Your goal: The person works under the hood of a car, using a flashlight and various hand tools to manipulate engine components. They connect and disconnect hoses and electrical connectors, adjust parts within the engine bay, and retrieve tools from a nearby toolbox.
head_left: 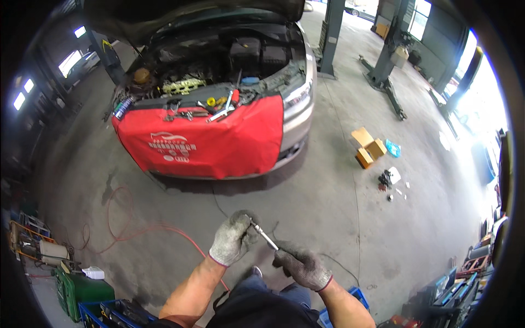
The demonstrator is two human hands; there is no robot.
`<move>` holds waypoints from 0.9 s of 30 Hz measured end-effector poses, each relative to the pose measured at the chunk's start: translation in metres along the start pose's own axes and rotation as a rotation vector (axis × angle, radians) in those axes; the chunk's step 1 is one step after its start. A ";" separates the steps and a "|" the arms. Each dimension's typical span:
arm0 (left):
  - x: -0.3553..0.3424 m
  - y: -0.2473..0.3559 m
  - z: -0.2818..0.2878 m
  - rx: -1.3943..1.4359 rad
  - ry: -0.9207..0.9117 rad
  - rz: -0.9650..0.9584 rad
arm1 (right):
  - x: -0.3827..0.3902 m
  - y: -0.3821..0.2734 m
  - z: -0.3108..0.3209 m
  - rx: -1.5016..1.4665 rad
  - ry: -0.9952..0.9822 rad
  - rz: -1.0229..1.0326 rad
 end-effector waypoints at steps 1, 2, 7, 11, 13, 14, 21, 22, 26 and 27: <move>-0.014 0.012 0.005 0.010 0.014 0.005 | -0.017 0.010 -0.007 -0.089 -0.058 -0.120; -0.024 0.026 0.019 0.018 0.042 -0.010 | -0.040 0.008 -0.015 -0.175 -0.137 -0.230; -0.091 0.069 0.078 -0.034 0.168 -0.046 | -0.145 -0.006 -0.046 -0.426 -0.256 -0.206; -0.149 0.128 0.100 -0.321 0.465 -0.112 | -0.243 -0.051 -0.043 0.222 -0.059 0.442; -0.177 0.162 0.111 -0.416 0.568 -0.203 | -0.302 -0.055 -0.048 0.303 -0.166 0.291; -0.190 0.179 0.118 -0.466 0.619 -0.249 | -0.333 -0.049 -0.050 0.334 -0.209 0.261; -0.256 0.308 0.137 -0.414 0.821 -0.440 | -0.498 -0.157 -0.058 0.166 -0.532 0.427; -0.260 0.329 0.134 -0.411 0.881 -0.465 | -0.515 -0.178 -0.059 0.109 -0.482 0.443; -0.299 0.387 0.147 -0.436 0.910 -0.541 | -0.596 -0.200 -0.088 0.233 -0.535 0.504; -0.312 0.399 0.155 -0.434 0.919 -0.569 | -0.617 -0.201 -0.095 0.264 -0.537 0.539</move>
Point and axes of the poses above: each hand's wrist, its own x-axis away from the middle knuckle, its own z-axis out of the back of the hand, y = z × x, the point moved 7 cm from there along -x, towards the middle knuckle, and after that the axes turned 2 degrees about x, right-handed, at the moved point
